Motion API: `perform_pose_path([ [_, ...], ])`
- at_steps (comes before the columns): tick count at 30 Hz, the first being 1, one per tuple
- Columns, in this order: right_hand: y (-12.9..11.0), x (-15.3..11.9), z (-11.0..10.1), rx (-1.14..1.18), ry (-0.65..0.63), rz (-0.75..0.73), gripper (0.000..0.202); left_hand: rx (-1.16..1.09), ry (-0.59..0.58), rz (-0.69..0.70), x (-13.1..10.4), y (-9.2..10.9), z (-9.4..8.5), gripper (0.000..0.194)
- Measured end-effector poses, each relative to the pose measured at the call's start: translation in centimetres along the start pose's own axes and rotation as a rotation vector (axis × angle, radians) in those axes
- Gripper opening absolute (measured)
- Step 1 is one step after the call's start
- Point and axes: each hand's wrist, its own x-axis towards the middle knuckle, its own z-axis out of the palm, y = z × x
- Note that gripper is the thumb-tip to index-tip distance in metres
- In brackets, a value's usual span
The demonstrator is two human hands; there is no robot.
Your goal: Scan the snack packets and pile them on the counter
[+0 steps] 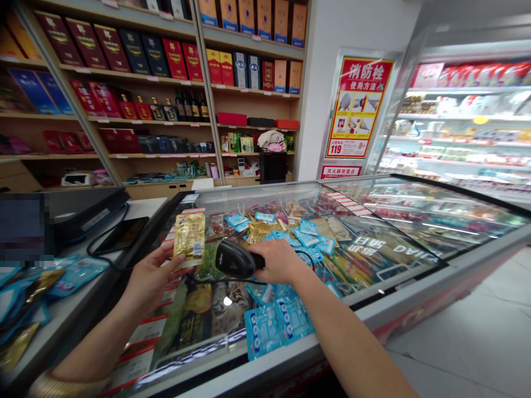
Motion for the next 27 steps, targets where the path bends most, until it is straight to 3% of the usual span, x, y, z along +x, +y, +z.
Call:
perform_pose_path([
  [15,0.0,0.0,-0.2,0.009,0.048,0.005,0.026,-0.013,0.019,0.050,0.1,-0.6,-0.2,0.051],
  [20,1.5,-0.8,-0.6,0.056,0.154,0.046,0.037,-0.059,0.078,0.123,-0.9,1.4,-0.6,0.052],
  [24,3.2,-1.4,-0.4,0.034,0.243,0.053,0.029,-0.121,0.164,0.198,-3.1,5.0,-2.9,0.056],
  [27,3.9,-1.5,-0.3,0.010,0.281,0.050,0.030,-0.086,0.311,0.267,-4.9,6.9,-7.2,0.053],
])
